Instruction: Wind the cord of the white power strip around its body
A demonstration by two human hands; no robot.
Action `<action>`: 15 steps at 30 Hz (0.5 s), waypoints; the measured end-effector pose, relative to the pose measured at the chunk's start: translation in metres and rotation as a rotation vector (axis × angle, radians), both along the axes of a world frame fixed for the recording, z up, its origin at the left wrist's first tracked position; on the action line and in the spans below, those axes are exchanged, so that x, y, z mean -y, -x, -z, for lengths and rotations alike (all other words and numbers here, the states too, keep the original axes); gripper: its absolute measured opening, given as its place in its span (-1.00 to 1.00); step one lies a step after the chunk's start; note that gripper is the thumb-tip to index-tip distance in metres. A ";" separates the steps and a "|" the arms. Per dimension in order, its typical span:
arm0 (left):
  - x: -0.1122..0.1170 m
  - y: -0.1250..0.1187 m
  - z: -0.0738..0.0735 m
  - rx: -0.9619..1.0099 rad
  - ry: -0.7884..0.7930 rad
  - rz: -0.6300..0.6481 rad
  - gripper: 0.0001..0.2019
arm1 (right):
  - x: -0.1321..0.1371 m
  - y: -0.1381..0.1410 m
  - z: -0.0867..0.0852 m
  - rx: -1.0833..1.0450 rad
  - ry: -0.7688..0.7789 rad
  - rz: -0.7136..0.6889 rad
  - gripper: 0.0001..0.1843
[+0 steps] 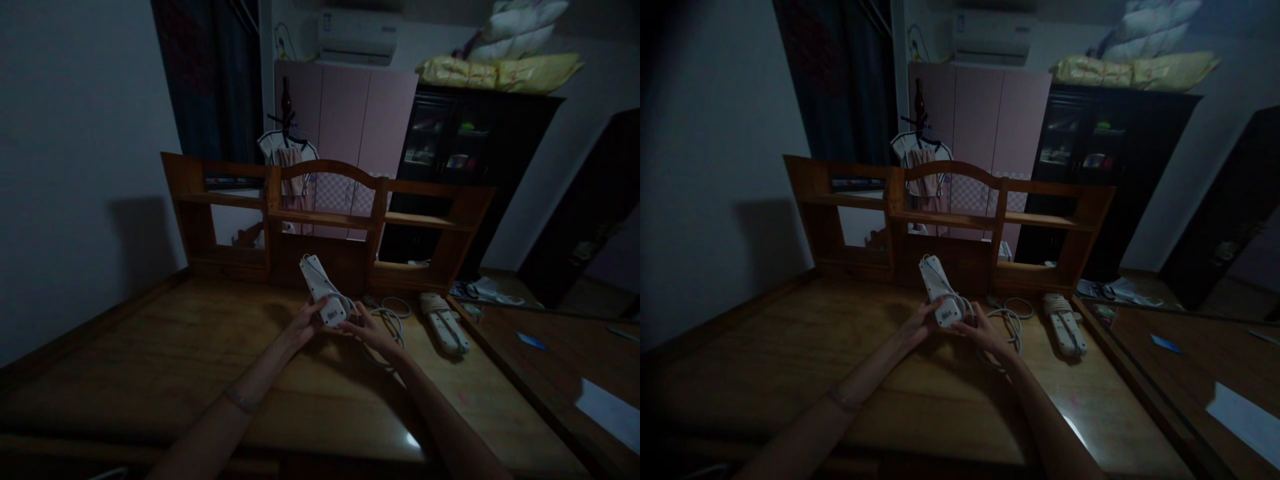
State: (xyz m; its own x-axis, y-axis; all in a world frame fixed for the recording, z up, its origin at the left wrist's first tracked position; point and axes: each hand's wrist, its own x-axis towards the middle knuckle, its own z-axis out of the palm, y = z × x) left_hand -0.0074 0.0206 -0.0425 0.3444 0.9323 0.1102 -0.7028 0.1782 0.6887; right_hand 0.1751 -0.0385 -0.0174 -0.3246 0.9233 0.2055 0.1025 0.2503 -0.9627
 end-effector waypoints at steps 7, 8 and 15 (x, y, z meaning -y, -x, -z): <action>0.005 -0.003 -0.003 -0.039 -0.029 0.045 -0.62 | 0.000 0.002 0.000 -0.073 -0.007 0.039 -0.56; 0.008 -0.003 -0.006 -0.060 -0.050 0.060 -0.58 | 0.000 0.002 0.001 -0.083 -0.015 0.066 -0.56; 0.021 -0.001 -0.021 -0.073 -0.088 0.085 -0.35 | -0.006 0.001 0.006 -0.063 -0.042 0.172 -0.54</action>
